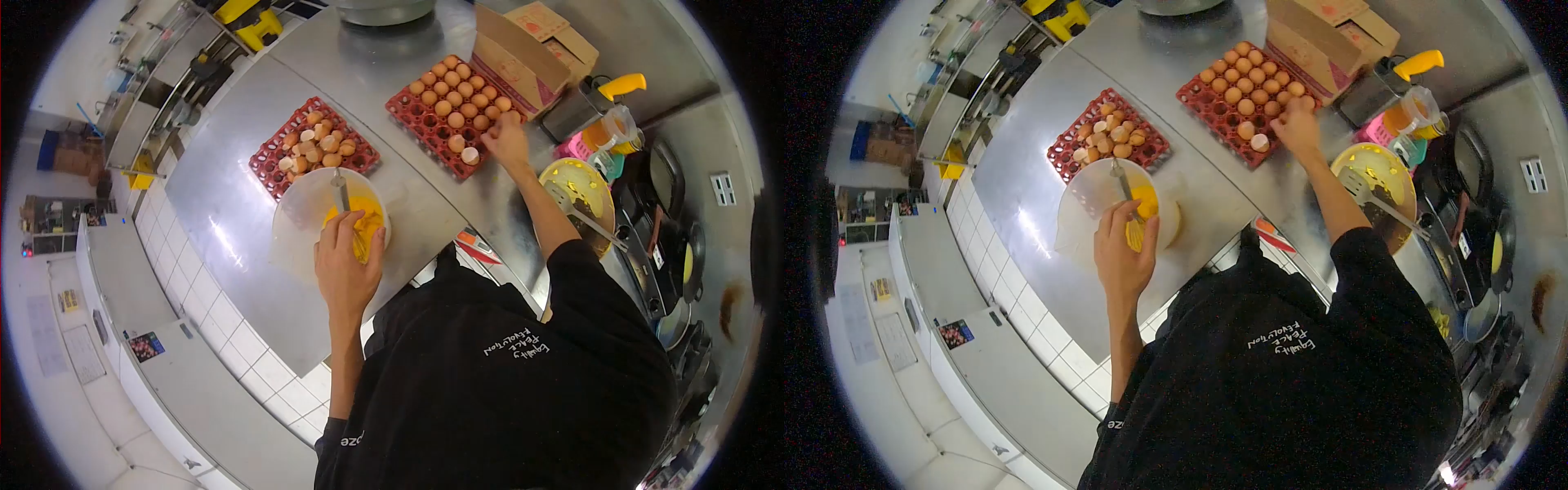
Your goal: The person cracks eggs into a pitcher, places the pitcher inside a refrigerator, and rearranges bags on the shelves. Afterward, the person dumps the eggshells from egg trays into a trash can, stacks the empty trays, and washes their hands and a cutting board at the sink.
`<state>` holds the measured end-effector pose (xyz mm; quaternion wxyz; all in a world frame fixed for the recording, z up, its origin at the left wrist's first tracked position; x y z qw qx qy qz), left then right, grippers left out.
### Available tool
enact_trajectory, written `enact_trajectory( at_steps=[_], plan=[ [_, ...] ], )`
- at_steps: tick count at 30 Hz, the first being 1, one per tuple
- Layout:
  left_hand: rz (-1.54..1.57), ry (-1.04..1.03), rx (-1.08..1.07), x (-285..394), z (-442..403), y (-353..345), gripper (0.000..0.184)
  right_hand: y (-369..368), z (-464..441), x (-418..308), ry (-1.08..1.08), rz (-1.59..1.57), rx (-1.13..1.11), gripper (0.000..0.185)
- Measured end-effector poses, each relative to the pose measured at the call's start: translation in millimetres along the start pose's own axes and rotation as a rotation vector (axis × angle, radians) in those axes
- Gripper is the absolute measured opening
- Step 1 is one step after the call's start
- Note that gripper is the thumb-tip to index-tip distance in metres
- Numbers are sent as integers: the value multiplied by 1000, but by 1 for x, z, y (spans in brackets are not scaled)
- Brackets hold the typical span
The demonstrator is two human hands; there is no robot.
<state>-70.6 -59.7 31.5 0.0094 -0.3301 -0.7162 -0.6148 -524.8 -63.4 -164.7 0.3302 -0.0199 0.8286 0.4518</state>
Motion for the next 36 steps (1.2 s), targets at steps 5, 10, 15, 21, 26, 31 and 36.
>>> enact_trajectory(
  at_steps=[5,10,15,21,26,31,36],
  plan=[
    [-8,1,22,-3,0,3,33,-11,23,-13,-888,-1449,-133,27],
    [17,-5,22,-1,-2,3,31,33,43,-209,-401,-1079,-807,39],
    [80,2,37,-6,0,5,35,89,60,-344,584,-803,-318,44],
    [336,87,102,-14,2,14,55,43,92,-366,547,-625,-659,47],
    [401,-41,223,-18,1,34,56,29,84,-383,349,-800,-865,50],
    [663,123,141,-43,6,25,51,20,87,-395,301,-987,-1083,42],
    [672,70,96,-39,5,32,52,23,93,-407,438,-802,-1176,39]
  ],
)
Point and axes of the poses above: each hand's wrist, its own z-axis away from the middle knuckle, its own y-axis out of the back of the hand, x = y × z, the point moved 9 cm from there along -z, towards the middle knuckle, and after that the axes turned 10 degrees about -z, right-handed, at the moved point
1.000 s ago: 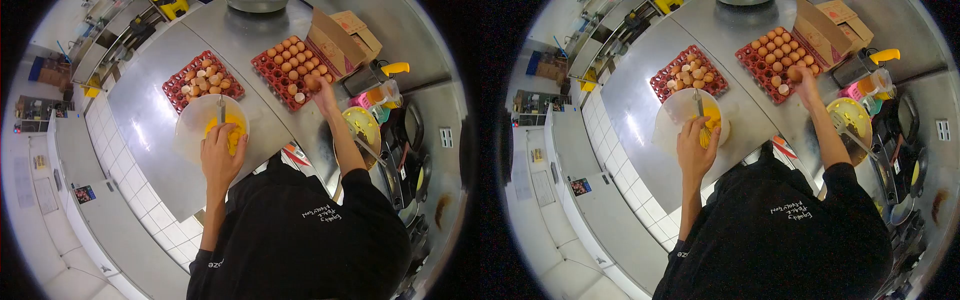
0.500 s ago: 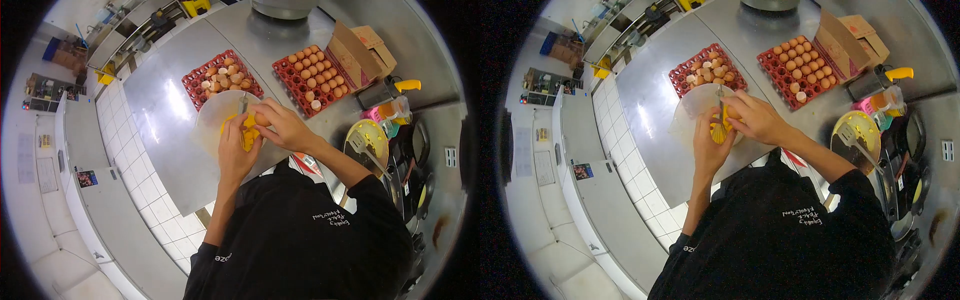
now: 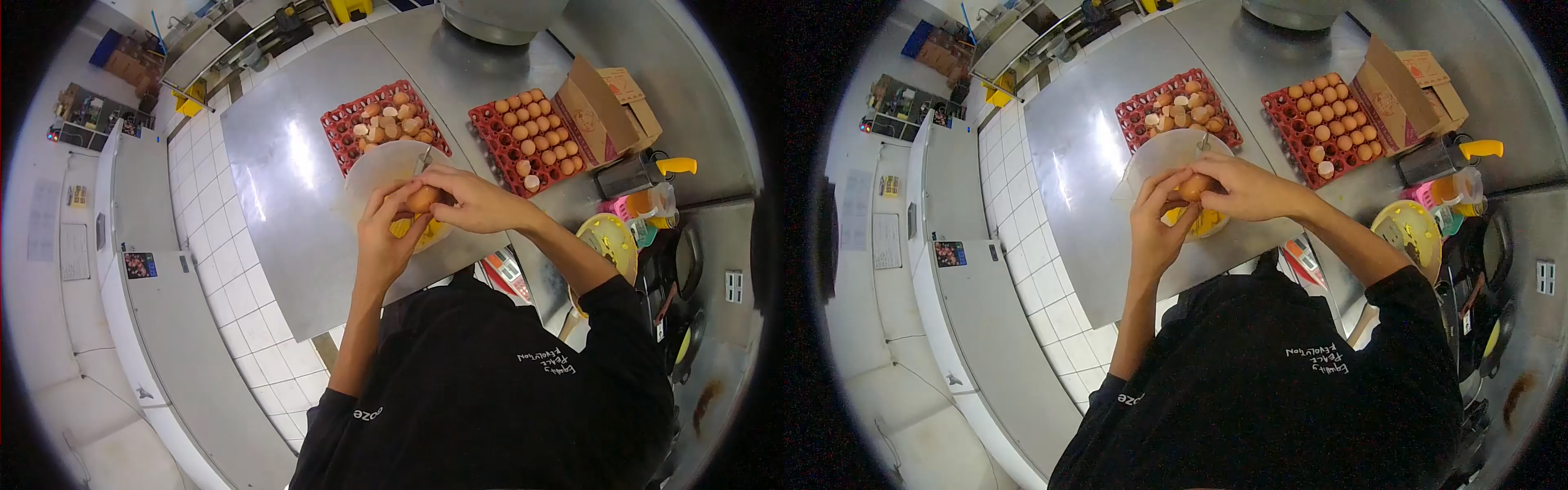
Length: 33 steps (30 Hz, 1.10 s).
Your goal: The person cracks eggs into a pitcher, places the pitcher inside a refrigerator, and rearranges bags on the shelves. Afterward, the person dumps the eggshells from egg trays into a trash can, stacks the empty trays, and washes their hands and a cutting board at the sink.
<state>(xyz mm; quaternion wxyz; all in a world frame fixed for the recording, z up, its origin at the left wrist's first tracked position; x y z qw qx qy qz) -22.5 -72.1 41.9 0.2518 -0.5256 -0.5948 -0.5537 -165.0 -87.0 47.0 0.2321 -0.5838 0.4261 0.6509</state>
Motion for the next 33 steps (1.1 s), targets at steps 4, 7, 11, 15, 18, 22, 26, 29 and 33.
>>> enact_trajectory(
  at_steps=[4,7,11,15,18,22,26,29,33],
  plan=[
    [-31,58,-20,-10,2,-1,51,-6,-4,3,66,115,-7,36],
    [-86,28,-4,-10,1,-1,49,-9,-6,10,63,144,1,35],
    [-122,22,9,-9,0,0,46,-11,-6,11,68,146,-70,37],
    [-93,68,53,-12,0,4,47,-7,-3,8,144,217,-51,43],
    [-359,-99,62,8,-1,15,47,-6,-4,-9,250,615,10,52],
    [-867,-196,57,17,5,22,41,1,4,-24,281,888,132,53],
    [-410,46,66,8,1,20,33,5,8,-16,257,543,223,57],
    [-118,186,-14,-14,-3,0,42,10,13,-8,189,150,188,56],
    [-105,48,22,13,-8,-7,46,32,37,11,58,-346,292,50]
  ],
)
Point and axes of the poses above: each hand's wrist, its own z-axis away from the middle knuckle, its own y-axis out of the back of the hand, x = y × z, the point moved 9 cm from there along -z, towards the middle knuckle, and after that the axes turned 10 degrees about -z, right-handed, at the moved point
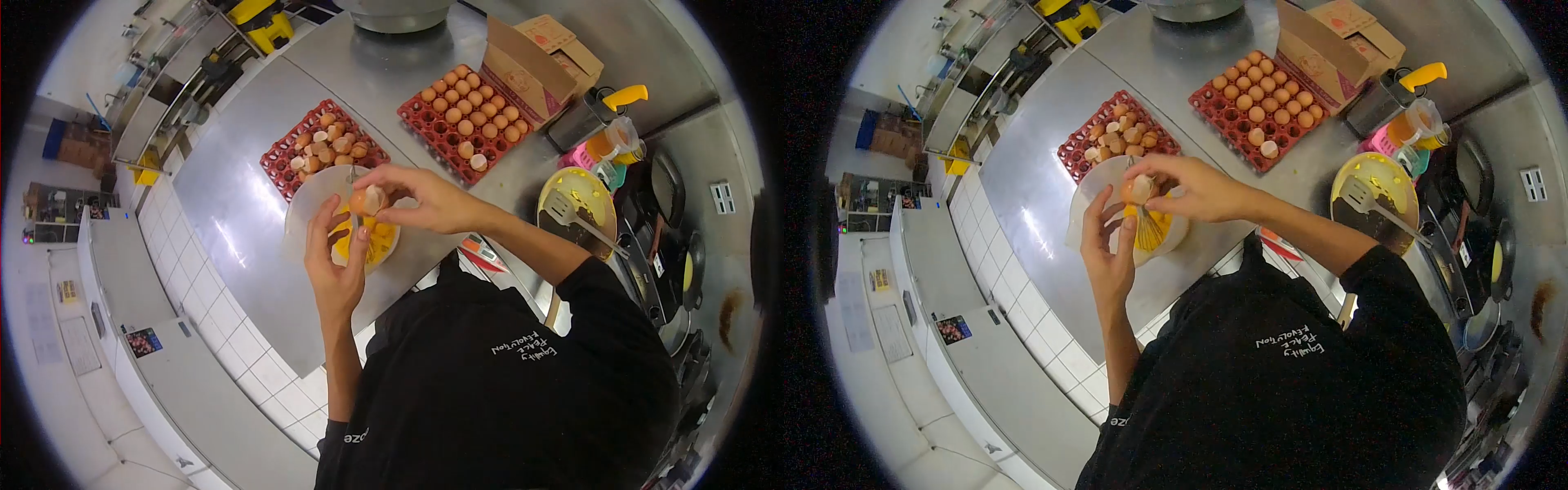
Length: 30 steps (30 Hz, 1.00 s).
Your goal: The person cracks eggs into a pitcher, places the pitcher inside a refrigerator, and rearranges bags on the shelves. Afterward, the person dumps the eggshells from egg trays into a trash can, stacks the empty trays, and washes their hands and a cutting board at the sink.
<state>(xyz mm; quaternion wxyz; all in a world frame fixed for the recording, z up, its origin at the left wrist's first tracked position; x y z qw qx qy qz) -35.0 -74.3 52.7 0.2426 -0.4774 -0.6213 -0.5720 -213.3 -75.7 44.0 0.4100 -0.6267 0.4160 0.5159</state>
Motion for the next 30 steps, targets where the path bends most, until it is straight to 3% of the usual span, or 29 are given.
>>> enact_trajectory(
  at_steps=[3,5,7,11,13,14,16,19,23,25,26,28,30],
  plan=[
    [13,32,-57,-5,4,-14,48,61,19,17,43,-68,221,46],
    [-69,18,-94,-6,7,-22,49,114,40,32,72,154,375,47],
    [-293,7,-120,-4,10,-29,51,170,66,59,19,613,528,49],
    [-394,-51,-140,-8,12,-41,51,245,90,130,-125,773,611,48],
    [-523,-74,-154,-6,11,-44,49,279,96,141,-169,1048,759,50],
    [-522,-78,-157,-5,11,-45,49,289,93,146,-170,1048,764,50],
    [-576,-35,-179,-7,12,-46,46,309,92,162,-422,1085,794,44],
    [-600,-133,-121,0,11,-46,41,310,78,171,-443,1154,718,35],
    [-609,-132,-120,1,11,-46,41,319,81,179,-476,1139,784,41],
    [-599,-139,-118,1,11,-46,40,330,90,180,-278,1110,846,48],
    [-599,-133,-115,2,11,-45,40,336,95,183,-277,1111,838,48],
    [-614,-100,-140,2,11,-46,39,349,112,181,-158,727,979,52],
    [-608,-104,-128,1,10,-45,39,352,120,172,-108,765,1021,46]
  ],
)
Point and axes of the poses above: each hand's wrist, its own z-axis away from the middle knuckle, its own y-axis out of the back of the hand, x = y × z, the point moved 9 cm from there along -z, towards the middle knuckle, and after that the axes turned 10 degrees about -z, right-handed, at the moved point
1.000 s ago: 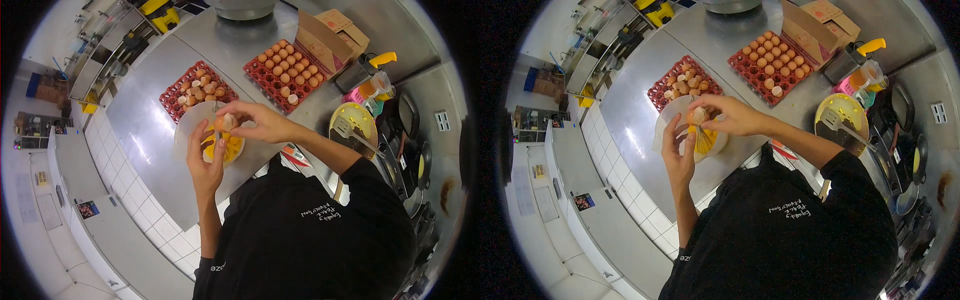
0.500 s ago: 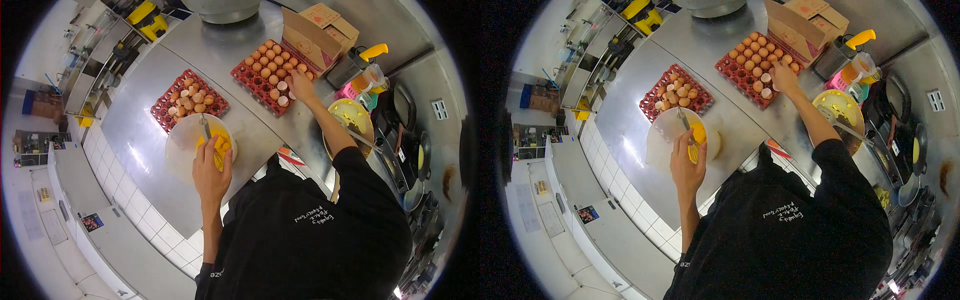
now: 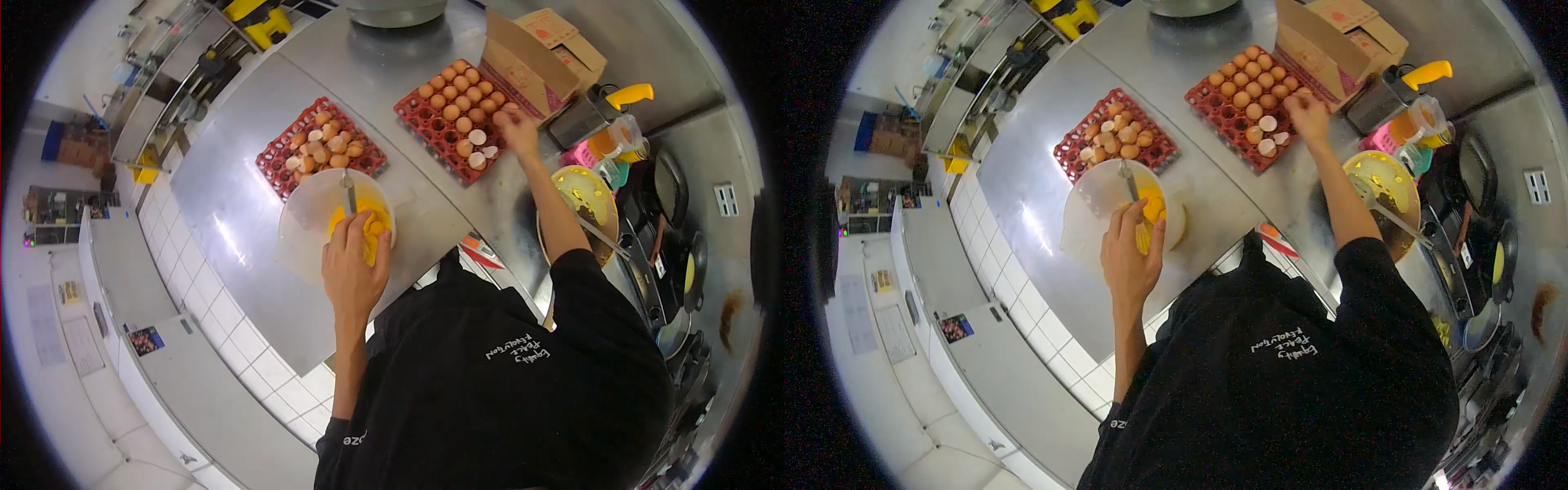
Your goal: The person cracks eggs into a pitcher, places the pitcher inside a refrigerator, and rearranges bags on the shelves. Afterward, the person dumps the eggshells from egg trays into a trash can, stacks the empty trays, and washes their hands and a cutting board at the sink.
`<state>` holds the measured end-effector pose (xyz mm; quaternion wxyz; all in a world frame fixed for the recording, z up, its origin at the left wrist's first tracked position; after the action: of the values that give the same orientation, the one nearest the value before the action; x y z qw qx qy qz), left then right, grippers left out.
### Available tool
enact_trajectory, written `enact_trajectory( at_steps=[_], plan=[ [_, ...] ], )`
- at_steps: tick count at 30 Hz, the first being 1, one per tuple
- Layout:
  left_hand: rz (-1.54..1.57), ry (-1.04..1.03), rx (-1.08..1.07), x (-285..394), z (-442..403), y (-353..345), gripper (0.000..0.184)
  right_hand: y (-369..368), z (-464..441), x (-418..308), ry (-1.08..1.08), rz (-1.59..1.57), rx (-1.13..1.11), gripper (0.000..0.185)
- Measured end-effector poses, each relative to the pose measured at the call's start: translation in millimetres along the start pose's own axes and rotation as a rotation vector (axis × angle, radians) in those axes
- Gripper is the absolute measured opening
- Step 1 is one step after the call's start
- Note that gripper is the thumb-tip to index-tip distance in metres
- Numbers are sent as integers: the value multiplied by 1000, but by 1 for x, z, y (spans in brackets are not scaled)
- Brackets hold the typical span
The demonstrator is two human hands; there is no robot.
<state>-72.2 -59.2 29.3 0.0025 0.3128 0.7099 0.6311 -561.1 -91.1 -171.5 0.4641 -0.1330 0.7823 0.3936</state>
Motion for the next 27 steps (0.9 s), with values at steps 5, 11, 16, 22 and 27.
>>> enact_trajectory(
  at_steps=[5,11,16,22,27],
  plan=[
    [-15,-30,42,-3,1,-1,38,-14,37,-71,-479,-1087,-109,29],
    [89,2,42,-3,2,5,37,-41,146,-346,500,-456,-680,39],
    [316,53,134,-12,3,12,42,-81,186,-356,770,-330,-736,41],
    [459,24,218,-15,1,29,50,-80,177,-376,378,-396,-807,38],
    [532,-33,226,-31,-1,39,48,-115,180,-374,207,-483,-1103,42]
  ],
)
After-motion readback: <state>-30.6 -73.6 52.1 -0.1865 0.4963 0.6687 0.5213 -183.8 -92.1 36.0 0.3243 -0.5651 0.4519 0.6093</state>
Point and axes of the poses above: each hand's wrist, its own z-axis away from the middle knuckle, its own y-axis out of the back of the hand, x = y × z, the point moved 9 cm from there along -z, towards the middle knuckle, and after that the axes turned 10 degrees about -z, right-handed, at the moved point
